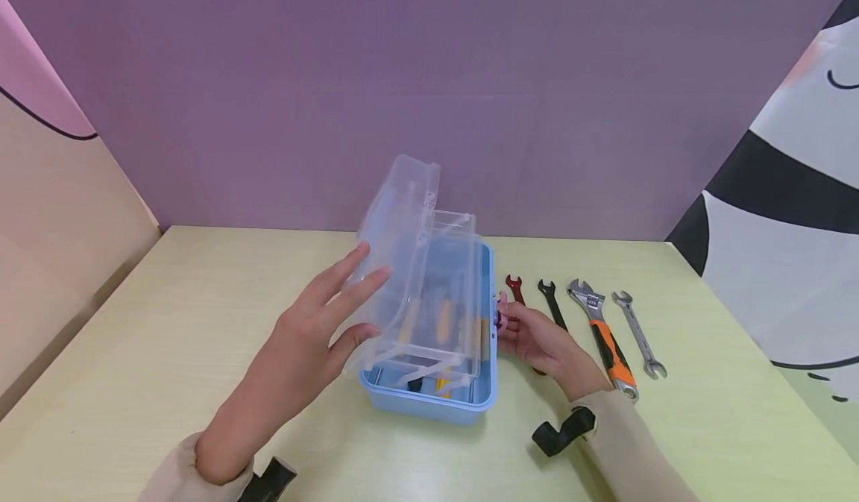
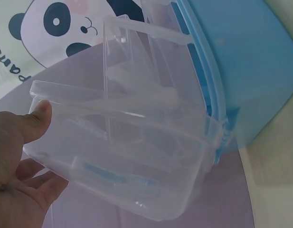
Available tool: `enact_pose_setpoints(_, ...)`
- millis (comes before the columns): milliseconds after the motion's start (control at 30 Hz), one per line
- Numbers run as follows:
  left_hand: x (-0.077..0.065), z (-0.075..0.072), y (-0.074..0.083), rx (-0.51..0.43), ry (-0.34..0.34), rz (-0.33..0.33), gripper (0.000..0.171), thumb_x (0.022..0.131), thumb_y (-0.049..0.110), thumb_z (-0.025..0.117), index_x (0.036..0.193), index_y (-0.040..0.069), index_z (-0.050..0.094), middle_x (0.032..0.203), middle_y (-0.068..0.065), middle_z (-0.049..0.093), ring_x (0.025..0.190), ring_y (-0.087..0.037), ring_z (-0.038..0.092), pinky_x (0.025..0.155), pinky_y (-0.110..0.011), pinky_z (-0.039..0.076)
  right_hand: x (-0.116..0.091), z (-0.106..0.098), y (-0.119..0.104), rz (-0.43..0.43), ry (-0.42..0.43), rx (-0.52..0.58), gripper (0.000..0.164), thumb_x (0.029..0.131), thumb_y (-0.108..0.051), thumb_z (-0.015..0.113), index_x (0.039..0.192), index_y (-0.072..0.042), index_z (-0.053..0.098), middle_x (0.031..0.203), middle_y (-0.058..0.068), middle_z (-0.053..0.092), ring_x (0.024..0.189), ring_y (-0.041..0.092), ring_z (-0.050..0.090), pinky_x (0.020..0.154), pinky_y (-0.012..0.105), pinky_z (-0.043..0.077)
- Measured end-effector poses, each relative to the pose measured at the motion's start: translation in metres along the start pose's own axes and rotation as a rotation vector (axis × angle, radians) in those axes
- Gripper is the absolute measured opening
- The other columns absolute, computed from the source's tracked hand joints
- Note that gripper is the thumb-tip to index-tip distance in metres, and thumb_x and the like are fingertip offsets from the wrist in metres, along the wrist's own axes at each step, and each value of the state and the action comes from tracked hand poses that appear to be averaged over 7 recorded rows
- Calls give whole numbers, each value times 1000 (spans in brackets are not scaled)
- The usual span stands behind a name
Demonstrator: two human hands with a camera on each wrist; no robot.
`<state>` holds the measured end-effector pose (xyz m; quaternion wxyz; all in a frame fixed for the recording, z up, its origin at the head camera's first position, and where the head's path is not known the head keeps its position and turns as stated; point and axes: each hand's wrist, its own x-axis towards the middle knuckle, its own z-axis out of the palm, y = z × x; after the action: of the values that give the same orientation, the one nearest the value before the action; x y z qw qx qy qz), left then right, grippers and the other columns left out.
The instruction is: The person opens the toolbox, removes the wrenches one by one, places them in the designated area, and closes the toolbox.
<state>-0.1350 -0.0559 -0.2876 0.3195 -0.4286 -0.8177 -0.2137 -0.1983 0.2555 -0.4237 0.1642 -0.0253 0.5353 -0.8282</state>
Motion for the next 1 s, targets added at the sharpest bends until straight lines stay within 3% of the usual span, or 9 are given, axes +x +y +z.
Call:
enact_pose_setpoints(267,0,12,9,5,19,18,70,74,8,79,138,11,49,142,-16,48,124,-30,54,85,-37,58,0,0,1,-11,-17,10,25,101,-14,41,85,-14,60,82,-2,65,77,10,59,80,24,56)
enact_pose_setpoints(467,-1,25,14,-2,7,-5,77,73,14,81,140,3,44,139,-15,53,126,-29,53,94,-38,55,-1,-2,0,-14,-31,24,23,101,-14,43,87,-14,61,81,-3,66,75,10,58,80,24,56)
enact_pose_setpoints(1000,-2,59,35,129,-56,88,59,72,20,82,125,4,60,130,-16,60,122,-30,56,91,-34,57,-6,-8,-5,-30,-54,44,22,100,-11,42,89,-14,61,75,-4,65,73,11,61,83,28,58)
